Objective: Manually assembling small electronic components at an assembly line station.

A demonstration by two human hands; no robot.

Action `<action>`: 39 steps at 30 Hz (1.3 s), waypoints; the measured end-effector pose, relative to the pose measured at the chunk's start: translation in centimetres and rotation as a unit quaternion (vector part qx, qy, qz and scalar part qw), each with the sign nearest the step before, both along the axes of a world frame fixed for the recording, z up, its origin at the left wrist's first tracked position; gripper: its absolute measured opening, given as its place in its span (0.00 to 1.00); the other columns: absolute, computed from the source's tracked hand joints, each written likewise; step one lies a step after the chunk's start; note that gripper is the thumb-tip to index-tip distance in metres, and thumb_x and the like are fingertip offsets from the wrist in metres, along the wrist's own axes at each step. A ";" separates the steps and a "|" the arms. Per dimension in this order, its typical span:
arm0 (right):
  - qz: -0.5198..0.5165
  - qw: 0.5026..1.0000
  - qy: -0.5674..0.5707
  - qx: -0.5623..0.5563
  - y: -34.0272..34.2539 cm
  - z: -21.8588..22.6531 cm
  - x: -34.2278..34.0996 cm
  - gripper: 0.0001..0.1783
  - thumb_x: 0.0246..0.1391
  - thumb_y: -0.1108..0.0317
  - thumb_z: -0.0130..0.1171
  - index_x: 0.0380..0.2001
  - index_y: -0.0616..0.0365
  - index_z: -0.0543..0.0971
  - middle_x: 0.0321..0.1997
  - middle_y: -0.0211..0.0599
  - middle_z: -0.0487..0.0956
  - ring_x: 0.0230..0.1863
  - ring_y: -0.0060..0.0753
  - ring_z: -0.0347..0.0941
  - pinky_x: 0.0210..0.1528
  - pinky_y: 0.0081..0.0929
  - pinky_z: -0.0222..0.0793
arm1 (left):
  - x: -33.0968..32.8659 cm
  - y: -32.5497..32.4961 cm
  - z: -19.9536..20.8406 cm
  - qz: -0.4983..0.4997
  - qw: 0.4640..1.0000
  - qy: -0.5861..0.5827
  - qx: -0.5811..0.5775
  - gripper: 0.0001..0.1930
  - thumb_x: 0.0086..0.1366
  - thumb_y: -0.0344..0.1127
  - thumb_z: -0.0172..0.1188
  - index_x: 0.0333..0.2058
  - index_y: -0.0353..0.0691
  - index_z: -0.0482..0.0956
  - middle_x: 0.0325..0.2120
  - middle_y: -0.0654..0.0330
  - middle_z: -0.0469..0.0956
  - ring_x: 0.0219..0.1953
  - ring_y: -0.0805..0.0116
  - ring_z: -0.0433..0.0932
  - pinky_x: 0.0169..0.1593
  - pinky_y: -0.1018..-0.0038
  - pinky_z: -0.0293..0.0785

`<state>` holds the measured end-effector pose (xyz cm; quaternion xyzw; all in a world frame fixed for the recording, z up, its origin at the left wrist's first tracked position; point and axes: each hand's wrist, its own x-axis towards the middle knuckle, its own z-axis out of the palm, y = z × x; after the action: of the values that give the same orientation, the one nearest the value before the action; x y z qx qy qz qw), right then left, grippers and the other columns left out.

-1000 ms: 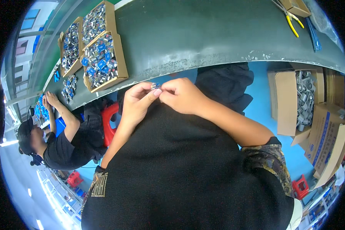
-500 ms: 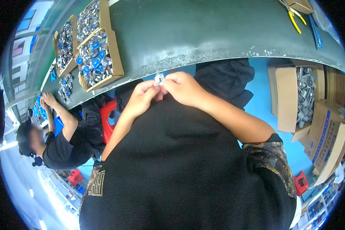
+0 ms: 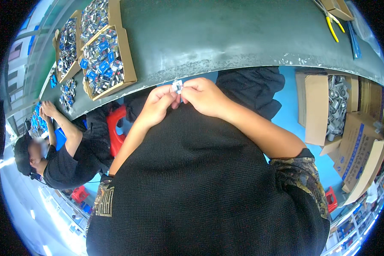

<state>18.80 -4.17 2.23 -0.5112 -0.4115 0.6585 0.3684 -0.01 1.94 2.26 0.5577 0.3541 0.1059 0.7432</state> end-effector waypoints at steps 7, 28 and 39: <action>-0.021 0.999 0.028 0.006 0.1 -0.1 -0.4 0.12 0.55 0.70 0.47 0.19 0.59 0.72 0.18 0.25 0.68 0.22 0.15 0.61 0.25 0.19 0.57 | 0.3 -0.1 0.1 0.028 0.995 -0.055 -0.079 0.09 0.69 0.32 0.47 0.32 0.36 0.74 0.23 0.69 0.69 0.27 0.81 0.63 0.32 0.81 0.60; -0.059 0.993 0.098 0.008 0.0 -1.8 -0.9 0.11 0.55 0.73 0.45 0.21 0.60 0.73 0.21 0.26 0.70 0.24 0.16 0.62 0.26 0.19 0.59 | 0.4 0.7 -0.2 0.003 0.990 -0.089 -0.112 0.08 0.68 0.30 0.47 0.33 0.35 0.74 0.25 0.71 0.69 0.26 0.82 0.61 0.31 0.82 0.59; 0.098 0.991 -0.065 0.061 0.4 7.1 2.6 0.12 0.55 0.68 0.47 0.21 0.58 0.76 0.18 0.22 0.69 0.23 0.15 0.61 0.26 0.19 0.58 | -5.8 1.8 2.8 -0.107 0.991 -0.029 0.081 0.13 0.68 0.41 0.58 0.40 0.35 0.79 0.37 0.62 0.80 0.44 0.76 0.74 0.52 0.76 0.69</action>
<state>21.41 -3.82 9.35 -0.4867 -0.5223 0.6302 0.3052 -5.83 3.76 5.04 0.6475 0.2613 0.0703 0.7124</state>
